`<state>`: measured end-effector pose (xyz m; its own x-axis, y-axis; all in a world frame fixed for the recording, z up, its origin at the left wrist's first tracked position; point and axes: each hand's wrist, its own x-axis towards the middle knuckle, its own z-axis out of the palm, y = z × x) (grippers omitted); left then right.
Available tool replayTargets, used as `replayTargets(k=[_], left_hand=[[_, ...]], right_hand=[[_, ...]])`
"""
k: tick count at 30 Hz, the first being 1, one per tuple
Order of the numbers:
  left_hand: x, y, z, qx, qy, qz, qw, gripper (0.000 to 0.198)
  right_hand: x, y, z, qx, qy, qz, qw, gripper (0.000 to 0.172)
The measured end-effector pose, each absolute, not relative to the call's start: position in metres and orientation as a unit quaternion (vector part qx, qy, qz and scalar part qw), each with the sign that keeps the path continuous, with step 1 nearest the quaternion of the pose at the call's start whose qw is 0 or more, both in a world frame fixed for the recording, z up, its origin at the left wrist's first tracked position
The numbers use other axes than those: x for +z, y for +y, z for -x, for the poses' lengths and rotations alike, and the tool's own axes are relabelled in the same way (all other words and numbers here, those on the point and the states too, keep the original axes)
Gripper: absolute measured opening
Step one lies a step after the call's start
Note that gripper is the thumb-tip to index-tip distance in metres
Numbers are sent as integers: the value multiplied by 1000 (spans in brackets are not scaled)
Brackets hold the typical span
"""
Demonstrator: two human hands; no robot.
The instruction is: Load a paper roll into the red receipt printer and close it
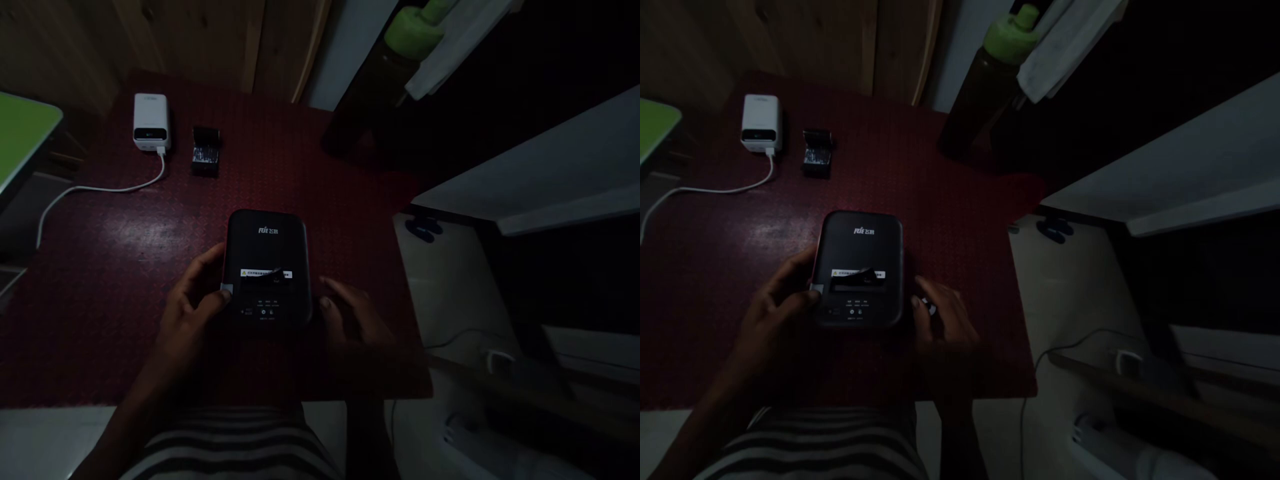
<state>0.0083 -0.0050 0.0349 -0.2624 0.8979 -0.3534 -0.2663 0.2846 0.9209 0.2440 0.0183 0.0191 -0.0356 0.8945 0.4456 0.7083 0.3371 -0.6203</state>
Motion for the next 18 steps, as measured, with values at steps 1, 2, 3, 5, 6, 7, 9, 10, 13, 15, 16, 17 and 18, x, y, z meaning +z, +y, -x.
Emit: replayTargets(k=[1,2,3,5,6,7,9,10,13,15,16,17,18], left_hand=[[36,-4,-9,536,586,-265,547,66],[36,-4,-9,537,586,-264,546,66],[37,-4,-10,536,588,-265,545,66],[37,-5,-10,532,595,-271,538,66],[36,-6,-9,527,599,-276,536,66],[34,-7,-8,523,602,-282,533,66],[30,-9,-6,521,598,-309,525,65],[27,-11,-4,522,591,-326,521,64],[17,-12,-1,526,571,-378,504,66],[10,-13,1,527,564,-416,480,70],[7,-13,1,527,563,-437,462,71],[4,-13,1,528,562,-458,443,72],[1,-13,2,528,560,-478,424,72]], right_hand=[[19,19,-243,114,-712,560,408,24],[19,20,-242,113,-714,555,411,24],[19,20,-241,111,-716,552,413,24],[19,21,-241,106,-715,553,414,23],[20,21,-241,101,-716,552,415,23],[22,21,-241,95,-718,551,414,22],[27,24,-241,79,-724,549,410,23],[31,27,-241,72,-731,541,410,24],[44,42,-236,66,-773,475,415,27],[51,57,-227,76,-825,400,391,28],[55,66,-221,83,-849,373,366,29],[59,74,-213,94,-869,359,327,31],[63,81,-204,107,-886,358,275,33]])
